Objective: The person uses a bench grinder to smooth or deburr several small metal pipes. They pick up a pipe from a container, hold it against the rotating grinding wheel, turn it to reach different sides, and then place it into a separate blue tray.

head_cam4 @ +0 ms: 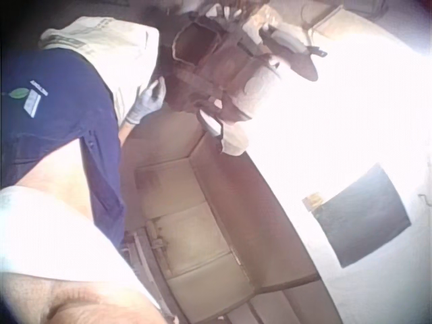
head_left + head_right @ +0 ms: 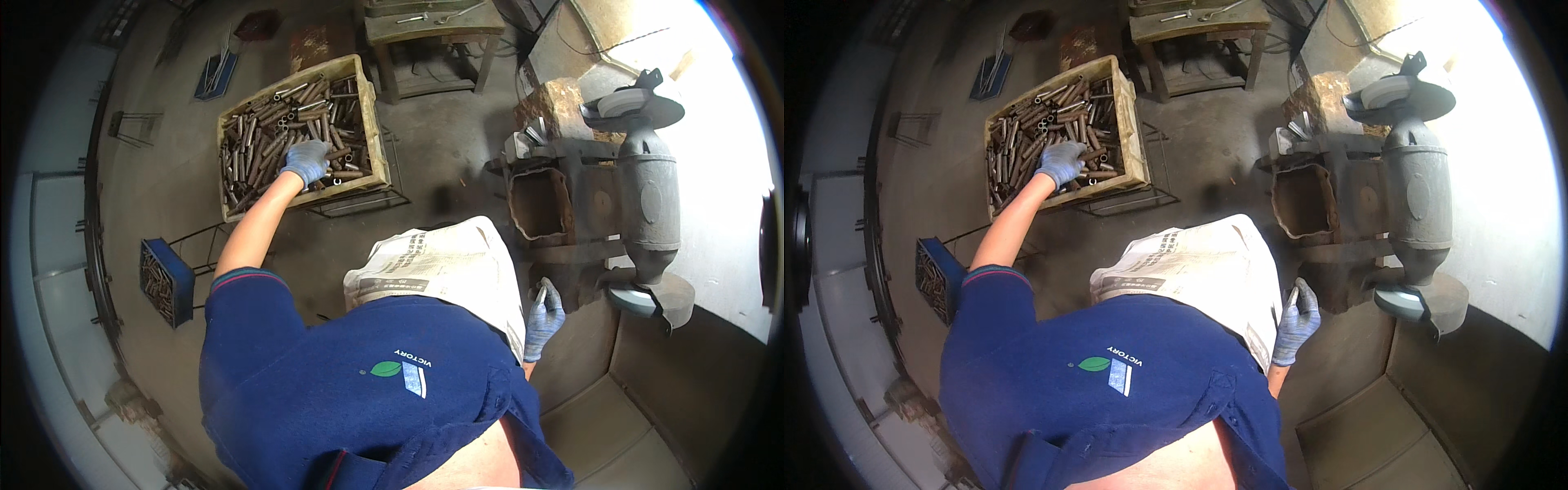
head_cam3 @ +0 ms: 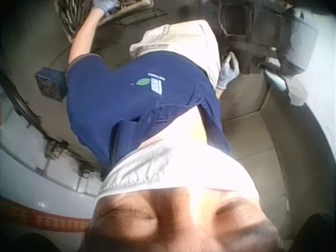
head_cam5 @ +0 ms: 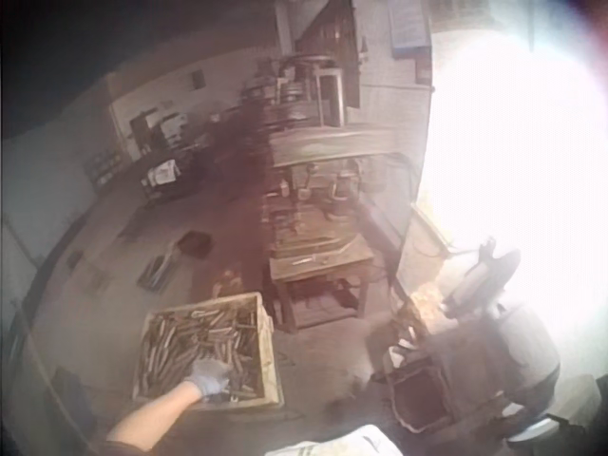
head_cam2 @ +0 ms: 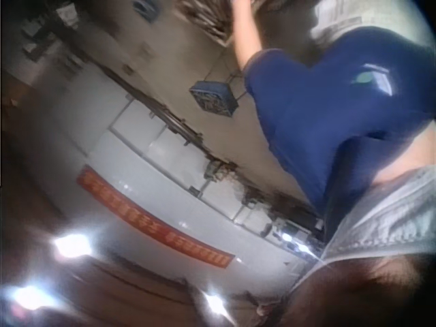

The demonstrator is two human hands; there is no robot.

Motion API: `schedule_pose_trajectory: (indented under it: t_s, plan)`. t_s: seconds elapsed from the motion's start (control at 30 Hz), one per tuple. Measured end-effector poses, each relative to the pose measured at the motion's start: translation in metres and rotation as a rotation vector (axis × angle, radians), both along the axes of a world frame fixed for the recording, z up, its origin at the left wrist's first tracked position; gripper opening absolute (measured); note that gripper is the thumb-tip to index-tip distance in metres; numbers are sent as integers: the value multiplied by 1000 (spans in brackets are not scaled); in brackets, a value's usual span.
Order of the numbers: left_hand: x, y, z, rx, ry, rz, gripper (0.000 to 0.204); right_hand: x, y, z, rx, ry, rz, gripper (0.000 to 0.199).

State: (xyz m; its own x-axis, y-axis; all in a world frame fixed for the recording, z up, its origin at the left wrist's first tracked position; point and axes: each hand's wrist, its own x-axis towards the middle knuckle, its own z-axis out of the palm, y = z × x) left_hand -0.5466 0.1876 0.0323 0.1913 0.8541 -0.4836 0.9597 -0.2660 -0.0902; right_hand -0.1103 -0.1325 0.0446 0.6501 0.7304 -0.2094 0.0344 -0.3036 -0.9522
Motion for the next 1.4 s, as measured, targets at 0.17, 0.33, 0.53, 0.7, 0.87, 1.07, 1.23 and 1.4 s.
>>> schedule_pose_trajectory:
  t_s: [0.17,0.33,0.53,0.7,0.87,1.07,1.23,1.4]
  plan:
    - [4,9,-26,83,163,-218,19,1,-1,-6,4,-41,33,19]
    - [3,-1,-13,149,133,-274,20,3,-14,-15,-31,-13,-36,17]
    - [14,18,9,280,-415,-43,27,-12,-23,-3,-3,57,-141,18]
    - [161,-24,75,-588,-1307,244,28,-6,19,52,234,-249,186,34]
    - [280,-63,87,-1032,-1282,-69,39,-9,56,82,374,-343,227,39]
    - [349,-89,69,-1350,-1216,-120,33,-1,28,64,394,-337,-71,32]
    - [387,-94,71,-1500,-1042,-243,33,1,13,51,472,-98,-260,25]
    - [415,-97,55,-1549,-1041,-281,37,3,0,52,361,-328,-354,20]
